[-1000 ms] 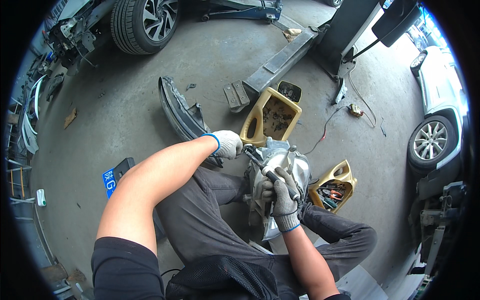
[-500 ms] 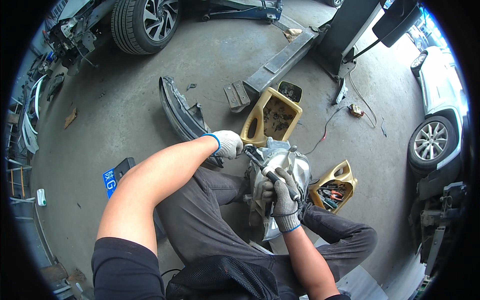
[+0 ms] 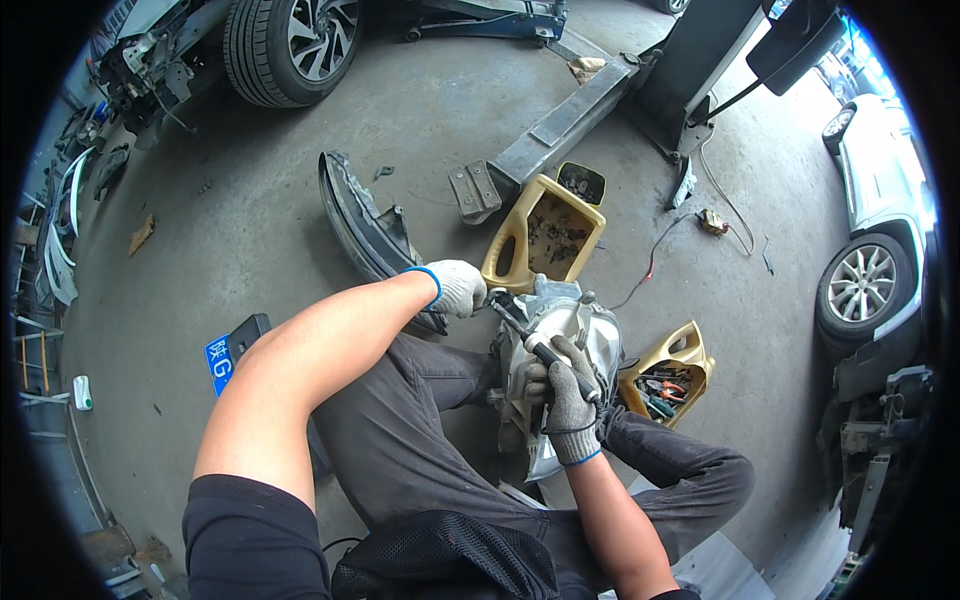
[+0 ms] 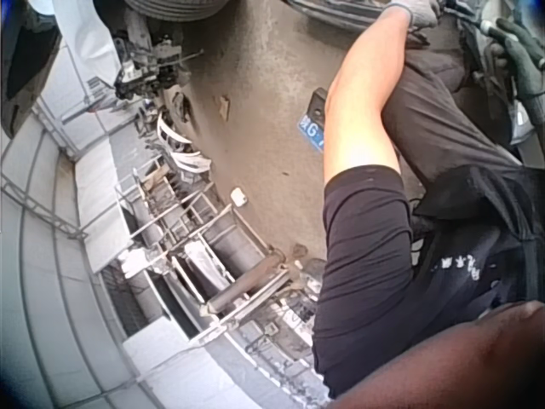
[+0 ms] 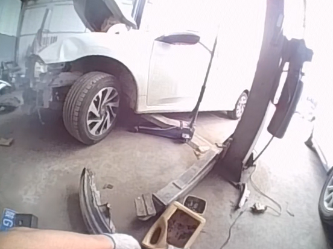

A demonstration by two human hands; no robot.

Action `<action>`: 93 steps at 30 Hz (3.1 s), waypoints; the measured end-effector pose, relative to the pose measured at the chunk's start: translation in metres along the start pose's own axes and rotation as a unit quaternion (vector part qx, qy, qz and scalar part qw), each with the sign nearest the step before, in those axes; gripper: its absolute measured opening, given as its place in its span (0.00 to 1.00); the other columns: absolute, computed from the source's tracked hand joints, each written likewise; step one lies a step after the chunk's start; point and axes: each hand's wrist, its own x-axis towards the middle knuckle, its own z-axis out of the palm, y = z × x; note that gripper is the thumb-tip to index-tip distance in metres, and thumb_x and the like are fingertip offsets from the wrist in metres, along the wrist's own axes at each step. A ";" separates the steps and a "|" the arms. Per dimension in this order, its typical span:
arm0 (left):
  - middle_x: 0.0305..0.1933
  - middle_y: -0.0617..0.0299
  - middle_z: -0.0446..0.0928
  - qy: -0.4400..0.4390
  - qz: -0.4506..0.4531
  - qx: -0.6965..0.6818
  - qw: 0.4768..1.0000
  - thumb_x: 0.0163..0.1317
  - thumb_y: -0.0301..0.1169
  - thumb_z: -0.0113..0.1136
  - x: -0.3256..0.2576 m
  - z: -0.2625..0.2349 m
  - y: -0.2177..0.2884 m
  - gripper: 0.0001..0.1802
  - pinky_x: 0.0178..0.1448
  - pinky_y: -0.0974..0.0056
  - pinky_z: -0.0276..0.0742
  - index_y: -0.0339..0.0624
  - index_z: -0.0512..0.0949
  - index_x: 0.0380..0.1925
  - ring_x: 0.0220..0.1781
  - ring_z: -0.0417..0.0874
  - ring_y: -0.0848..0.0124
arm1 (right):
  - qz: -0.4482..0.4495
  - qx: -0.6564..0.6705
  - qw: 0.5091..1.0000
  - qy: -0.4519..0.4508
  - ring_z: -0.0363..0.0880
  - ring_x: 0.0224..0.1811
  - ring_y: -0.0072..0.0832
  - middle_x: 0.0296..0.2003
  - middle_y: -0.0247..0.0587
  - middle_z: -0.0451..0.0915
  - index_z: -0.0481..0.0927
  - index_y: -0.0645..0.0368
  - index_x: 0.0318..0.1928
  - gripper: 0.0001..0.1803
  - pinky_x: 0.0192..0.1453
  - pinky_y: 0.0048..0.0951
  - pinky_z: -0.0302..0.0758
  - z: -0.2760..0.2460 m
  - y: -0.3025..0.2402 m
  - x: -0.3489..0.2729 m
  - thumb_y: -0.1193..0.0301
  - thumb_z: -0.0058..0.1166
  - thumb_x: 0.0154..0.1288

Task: The person sits on the garage floor and uses a soldering iron to work on the internal components of a car headlight assembly. They repeatedly apply heat to specific areas while holding the unit steady.

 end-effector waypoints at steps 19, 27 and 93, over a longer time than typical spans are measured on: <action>0.35 0.54 0.85 -0.002 0.008 0.004 1.000 0.47 0.31 0.65 0.001 0.000 -0.001 0.14 0.45 0.58 0.79 0.44 0.86 0.37 0.39 0.86 0.57 | 0.003 -0.019 1.000 -0.005 0.66 0.26 0.15 0.32 0.35 0.73 0.66 0.64 0.62 0.21 0.27 0.14 0.64 0.002 -0.002 0.002 0.73 0.47 0.70; 0.35 0.54 0.85 -0.001 -0.008 -0.006 1.000 0.47 0.31 0.65 -0.001 -0.001 0.001 0.15 0.46 0.58 0.79 0.45 0.86 0.37 0.39 0.86 0.58 | 0.009 -0.006 1.000 -0.023 0.65 0.26 0.13 0.31 0.33 0.73 0.69 0.64 0.60 0.19 0.26 0.12 0.61 -0.001 -0.001 0.004 0.73 0.47 0.71; 0.35 0.55 0.85 0.005 -0.020 0.015 1.000 0.48 0.31 0.64 -0.002 -0.001 0.004 0.15 0.46 0.57 0.79 0.47 0.86 0.38 0.39 0.86 0.58 | -0.002 -0.044 0.999 -0.025 0.74 0.28 0.20 0.37 0.44 0.79 0.64 0.63 0.66 0.27 0.30 0.20 0.74 -0.007 0.002 0.003 0.68 0.49 0.70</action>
